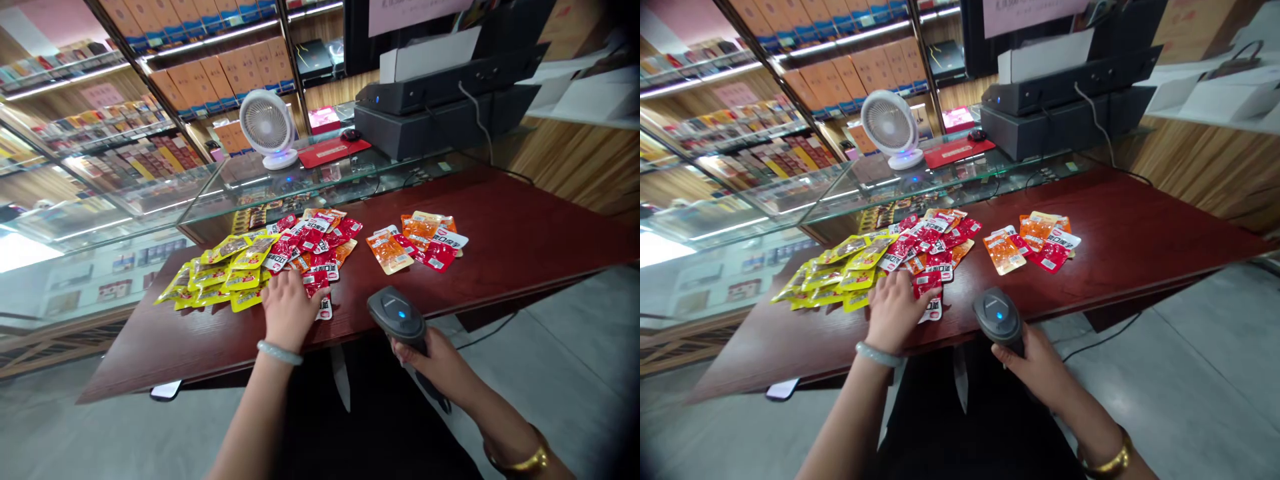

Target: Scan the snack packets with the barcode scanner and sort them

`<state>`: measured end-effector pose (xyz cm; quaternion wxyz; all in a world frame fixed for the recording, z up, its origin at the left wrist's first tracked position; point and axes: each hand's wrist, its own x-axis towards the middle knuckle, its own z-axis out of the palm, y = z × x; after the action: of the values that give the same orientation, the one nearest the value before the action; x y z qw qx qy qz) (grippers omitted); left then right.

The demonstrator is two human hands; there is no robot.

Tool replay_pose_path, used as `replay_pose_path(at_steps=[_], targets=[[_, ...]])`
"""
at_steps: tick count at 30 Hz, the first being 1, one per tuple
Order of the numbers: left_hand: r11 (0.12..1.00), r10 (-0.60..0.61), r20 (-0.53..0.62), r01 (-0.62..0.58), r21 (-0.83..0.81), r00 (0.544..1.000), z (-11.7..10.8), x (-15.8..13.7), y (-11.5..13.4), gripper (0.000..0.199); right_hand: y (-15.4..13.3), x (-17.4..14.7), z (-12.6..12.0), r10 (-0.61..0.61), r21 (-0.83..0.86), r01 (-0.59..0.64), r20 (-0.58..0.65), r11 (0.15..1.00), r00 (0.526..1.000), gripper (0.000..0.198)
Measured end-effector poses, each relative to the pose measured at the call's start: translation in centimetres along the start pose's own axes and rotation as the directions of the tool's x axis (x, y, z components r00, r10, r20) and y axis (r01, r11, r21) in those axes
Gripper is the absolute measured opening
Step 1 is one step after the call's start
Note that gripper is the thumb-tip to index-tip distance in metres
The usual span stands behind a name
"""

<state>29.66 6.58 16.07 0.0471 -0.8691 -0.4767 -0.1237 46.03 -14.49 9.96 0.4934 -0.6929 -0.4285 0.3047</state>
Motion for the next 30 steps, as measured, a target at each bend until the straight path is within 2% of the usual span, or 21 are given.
replay_pose_path(at_steps=[2,5,9,13,18,22,24,26,28,30], targets=[[0.995,-0.015,0.053,0.009,0.100,0.999,0.1,-1.0,-2.0,0.062,-0.2,0.1,0.2,-0.002,0.006,0.002,0.056,1.000,0.998,0.035],[0.995,0.034,0.137,-0.045,0.084,0.990,0.7,-1.4,-2.7,0.055,-0.5,0.4,0.8,-0.011,0.005,0.011,0.067,1.000,0.998,0.035],[0.993,0.072,0.183,-0.053,-0.102,0.980,1.5,-1.1,-1.8,0.041,-1.0,0.5,1.4,-0.015,0.008,0.014,0.064,1.000,0.998,0.037],[0.957,0.114,0.183,-0.058,-0.284,0.976,2.0,-0.9,-0.5,0.036,-1.6,0.8,1.3,-0.013,0.077,0.006,0.082,0.997,0.997,0.039],[0.944,0.145,0.168,-0.085,-0.318,0.975,2.0,-0.9,0.7,0.029,-2.3,1.5,0.8,-0.087,0.103,0.079,0.074,0.992,0.993,0.035],[0.923,0.112,0.195,-0.029,-0.383,0.974,1.9,-0.5,1.5,0.028,-1.8,1.5,0.3,-0.090,0.089,0.085,0.057,0.992,0.994,0.037],[0.878,0.085,0.197,0.020,-0.478,0.977,2.4,0.4,2.7,0.032,-1.3,1.4,0.0,-0.082,0.080,0.079,0.033,0.994,0.996,0.037],[0.788,0.074,0.182,0.054,-0.613,0.981,3.2,1.8,4.7,0.036,-1.0,1.2,-0.3,-0.066,0.061,0.066,0.006,0.996,0.998,0.038],[0.644,0.112,0.159,0.050,-0.763,0.981,4.0,3.5,7.0,0.037,-0.7,1.0,-0.6,-0.031,0.036,0.031,-0.011,0.999,0.999,0.039],[0.502,0.218,0.133,0.006,-0.865,0.967,4.3,4.8,8.8,0.042,-0.6,0.9,-0.9,0.004,0.005,-0.004,-0.030,1.000,1.000,0.042]])
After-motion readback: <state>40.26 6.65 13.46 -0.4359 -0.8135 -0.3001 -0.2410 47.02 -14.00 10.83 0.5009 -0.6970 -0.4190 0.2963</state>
